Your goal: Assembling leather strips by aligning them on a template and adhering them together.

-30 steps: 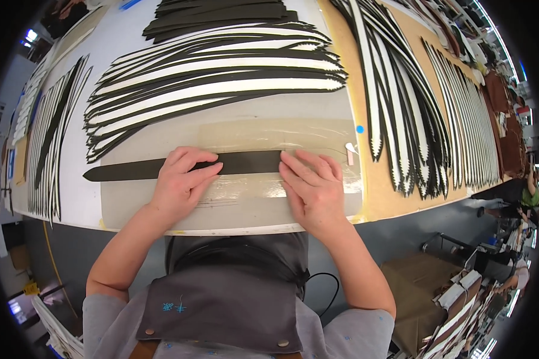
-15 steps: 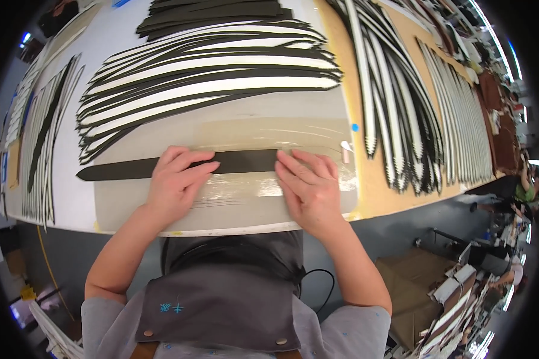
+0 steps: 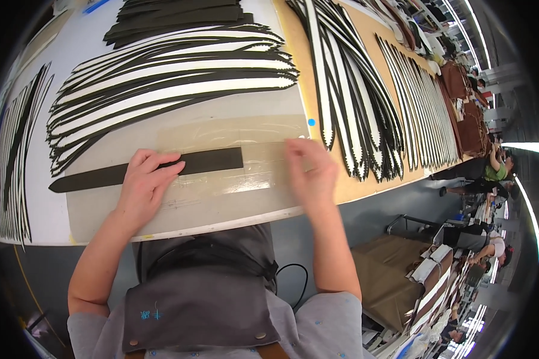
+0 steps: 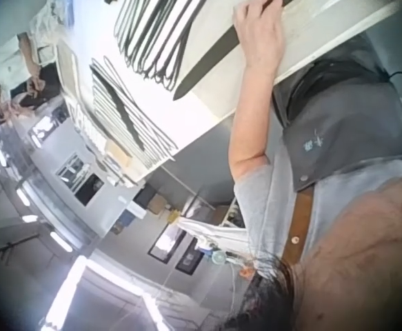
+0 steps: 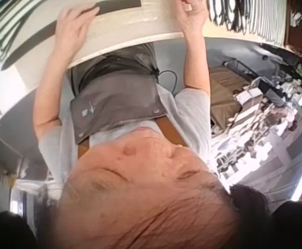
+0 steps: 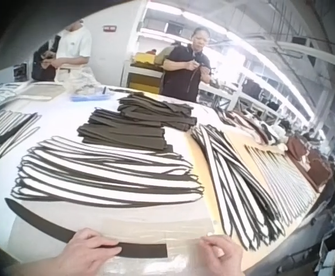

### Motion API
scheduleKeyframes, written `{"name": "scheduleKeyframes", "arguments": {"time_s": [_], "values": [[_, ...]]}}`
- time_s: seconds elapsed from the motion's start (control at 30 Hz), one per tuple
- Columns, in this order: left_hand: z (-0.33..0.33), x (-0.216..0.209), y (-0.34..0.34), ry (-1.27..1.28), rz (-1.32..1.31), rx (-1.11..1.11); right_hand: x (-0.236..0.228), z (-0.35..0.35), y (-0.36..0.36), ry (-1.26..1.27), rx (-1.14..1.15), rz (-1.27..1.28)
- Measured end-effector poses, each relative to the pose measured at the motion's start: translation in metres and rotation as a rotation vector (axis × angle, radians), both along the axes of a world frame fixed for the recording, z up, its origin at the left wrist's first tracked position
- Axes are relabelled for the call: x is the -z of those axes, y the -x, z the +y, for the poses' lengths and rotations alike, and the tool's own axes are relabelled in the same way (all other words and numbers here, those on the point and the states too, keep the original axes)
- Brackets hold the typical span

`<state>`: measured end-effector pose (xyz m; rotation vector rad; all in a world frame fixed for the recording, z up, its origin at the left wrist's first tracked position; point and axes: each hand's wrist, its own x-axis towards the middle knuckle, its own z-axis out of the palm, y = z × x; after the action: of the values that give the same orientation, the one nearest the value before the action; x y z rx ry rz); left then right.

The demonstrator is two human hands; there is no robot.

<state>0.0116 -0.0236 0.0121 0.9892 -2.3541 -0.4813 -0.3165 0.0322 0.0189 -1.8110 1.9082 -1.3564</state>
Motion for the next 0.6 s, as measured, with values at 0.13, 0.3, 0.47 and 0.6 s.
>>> {"name": "scheduleKeyframes", "arguments": {"time_s": [0.13,0.3,0.47,0.6], "values": [[-0.002,0.003,0.002,-0.031,0.026,-0.017,-0.013,-0.012,0.048,-0.313,0.205,-0.023],[-0.002,0.008,0.001,0.000,0.006,0.023,-0.015,-0.022,0.047,-0.483,0.185,-0.008],[0.001,0.012,-0.001,0.021,0.007,0.012,-0.014,-0.023,0.048,-0.455,0.116,-0.087],[0.000,0.013,-0.001,0.031,0.023,0.011,-0.033,-0.025,0.020,-0.371,0.044,-0.122]]}}
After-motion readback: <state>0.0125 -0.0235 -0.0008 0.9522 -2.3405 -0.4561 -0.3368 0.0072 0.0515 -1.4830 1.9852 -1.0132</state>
